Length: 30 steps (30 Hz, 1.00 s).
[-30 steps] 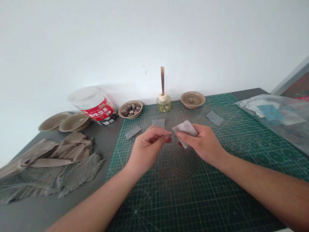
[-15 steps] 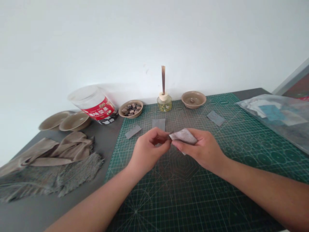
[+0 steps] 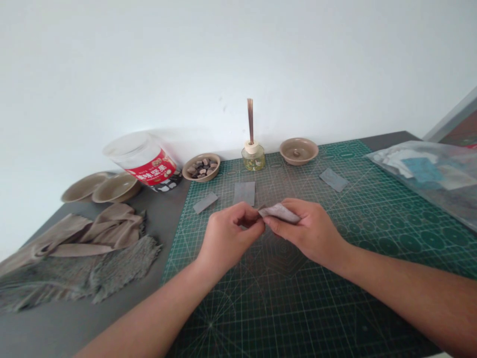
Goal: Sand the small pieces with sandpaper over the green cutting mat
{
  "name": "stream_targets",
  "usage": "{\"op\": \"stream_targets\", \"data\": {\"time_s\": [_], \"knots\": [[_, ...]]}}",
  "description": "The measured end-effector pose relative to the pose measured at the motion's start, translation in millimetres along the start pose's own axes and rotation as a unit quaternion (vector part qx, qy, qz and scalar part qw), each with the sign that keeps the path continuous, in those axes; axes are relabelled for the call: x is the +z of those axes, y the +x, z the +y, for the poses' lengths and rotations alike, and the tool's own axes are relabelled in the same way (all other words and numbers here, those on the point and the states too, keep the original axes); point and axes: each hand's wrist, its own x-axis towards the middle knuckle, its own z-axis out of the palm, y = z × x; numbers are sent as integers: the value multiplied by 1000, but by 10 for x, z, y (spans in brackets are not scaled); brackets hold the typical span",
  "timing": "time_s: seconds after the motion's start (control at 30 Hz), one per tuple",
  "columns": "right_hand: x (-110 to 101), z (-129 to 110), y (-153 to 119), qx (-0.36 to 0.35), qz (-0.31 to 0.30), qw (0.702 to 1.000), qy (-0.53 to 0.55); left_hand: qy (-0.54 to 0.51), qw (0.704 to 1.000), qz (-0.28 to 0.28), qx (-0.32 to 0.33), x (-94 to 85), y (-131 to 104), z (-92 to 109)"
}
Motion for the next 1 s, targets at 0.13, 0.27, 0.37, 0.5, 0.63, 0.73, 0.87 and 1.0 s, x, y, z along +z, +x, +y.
{"op": "stream_targets", "data": {"time_s": [0.13,0.27,0.37,0.5,0.63,0.73,0.87,1.0], "knots": [[1,25,10,27,34,999,-19,-20,1000,-4,-20,-1,14,-5],[13,9,7,8,-1,1000,1,-21,1000,-10,-16,-5,13,-34],[8,32,17,35,12,999,23,-41,999,-10,-26,2,12,-57],[14,54,19,97,32,989,106,-113,993,-7,-35,13,6,-50],[59,16,2,102,2,968,229,-183,983,-25,-5,16,-13,-46],[75,3,9,115,-5,955,274,-220,975,-33,-6,28,-16,-55],[72,23,29,144,-14,930,337,-242,970,-32,-9,49,-8,-51],[92,64,37,178,-27,883,434,-271,962,-30,27,46,-8,-34]]}}
